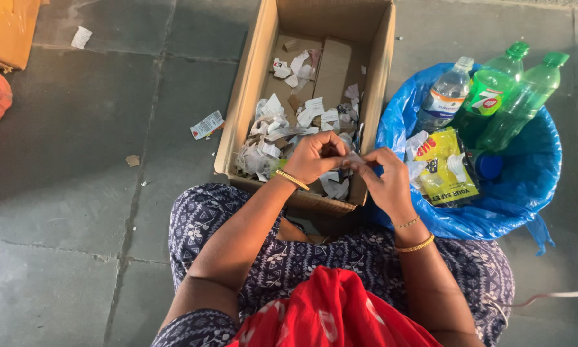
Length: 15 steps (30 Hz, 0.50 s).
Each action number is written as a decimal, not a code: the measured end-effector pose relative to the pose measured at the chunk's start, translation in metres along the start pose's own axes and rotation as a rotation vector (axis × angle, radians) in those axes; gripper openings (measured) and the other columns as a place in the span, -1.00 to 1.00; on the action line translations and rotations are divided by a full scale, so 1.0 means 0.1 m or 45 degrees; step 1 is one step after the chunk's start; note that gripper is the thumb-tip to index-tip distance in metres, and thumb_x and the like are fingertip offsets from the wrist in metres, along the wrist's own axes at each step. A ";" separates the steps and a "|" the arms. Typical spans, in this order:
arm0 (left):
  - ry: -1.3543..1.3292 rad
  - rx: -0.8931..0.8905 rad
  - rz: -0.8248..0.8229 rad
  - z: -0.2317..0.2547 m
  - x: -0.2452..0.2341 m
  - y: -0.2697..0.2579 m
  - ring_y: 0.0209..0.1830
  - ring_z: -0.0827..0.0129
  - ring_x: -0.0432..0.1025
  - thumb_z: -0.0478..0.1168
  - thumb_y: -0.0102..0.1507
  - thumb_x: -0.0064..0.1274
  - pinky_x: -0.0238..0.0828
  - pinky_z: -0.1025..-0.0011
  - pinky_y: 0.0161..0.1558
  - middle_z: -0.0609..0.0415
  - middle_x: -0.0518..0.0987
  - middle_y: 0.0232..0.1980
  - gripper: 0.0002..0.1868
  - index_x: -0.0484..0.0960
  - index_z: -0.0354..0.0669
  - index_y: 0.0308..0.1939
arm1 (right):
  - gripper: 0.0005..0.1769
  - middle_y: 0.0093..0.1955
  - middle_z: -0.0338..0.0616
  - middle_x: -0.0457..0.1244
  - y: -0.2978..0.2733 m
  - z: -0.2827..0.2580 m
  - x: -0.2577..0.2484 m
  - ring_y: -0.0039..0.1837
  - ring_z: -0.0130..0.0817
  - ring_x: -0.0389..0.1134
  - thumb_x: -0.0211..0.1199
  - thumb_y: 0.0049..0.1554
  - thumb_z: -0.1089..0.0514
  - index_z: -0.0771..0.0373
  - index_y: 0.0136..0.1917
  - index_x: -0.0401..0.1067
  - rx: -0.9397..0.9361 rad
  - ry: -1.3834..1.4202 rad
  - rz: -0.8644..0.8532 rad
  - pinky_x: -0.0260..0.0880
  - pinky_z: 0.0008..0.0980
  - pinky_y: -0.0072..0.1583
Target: The person sits on the floor and sorts small paper and plastic items from a cardboard box into a blue plastic bag. They handle items one at a time, occasionally unfolding or separating pieces before placing them into the bag.
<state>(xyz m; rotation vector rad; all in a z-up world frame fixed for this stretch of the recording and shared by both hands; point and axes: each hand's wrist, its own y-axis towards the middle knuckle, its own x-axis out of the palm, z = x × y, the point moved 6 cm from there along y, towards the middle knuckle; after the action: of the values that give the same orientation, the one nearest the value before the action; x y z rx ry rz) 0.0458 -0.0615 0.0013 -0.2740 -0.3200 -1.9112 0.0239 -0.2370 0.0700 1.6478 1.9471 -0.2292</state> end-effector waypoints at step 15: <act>1.515 -0.470 -0.084 -0.64 -0.16 0.00 0.45 -0.29 0.00 0.29 0.08 0.26 -0.22 -0.05 0.41 -0.46 0.23 0.41 -0.31 0.70 -0.01 0.14 | -0.96 -0.10 -0.13 0.42 -0.02 -0.02 -1.21 -0.06 -0.23 0.44 0.44 0.18 0.26 0.17 -0.07 0.61 -0.274 -0.844 0.555 0.37 -0.23 0.10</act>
<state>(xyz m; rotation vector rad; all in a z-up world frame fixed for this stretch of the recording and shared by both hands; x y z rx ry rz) 0.0490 -0.0696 -0.0639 0.6454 0.8218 -1.8588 0.0307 -0.3387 0.1346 1.5475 1.0609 -0.3278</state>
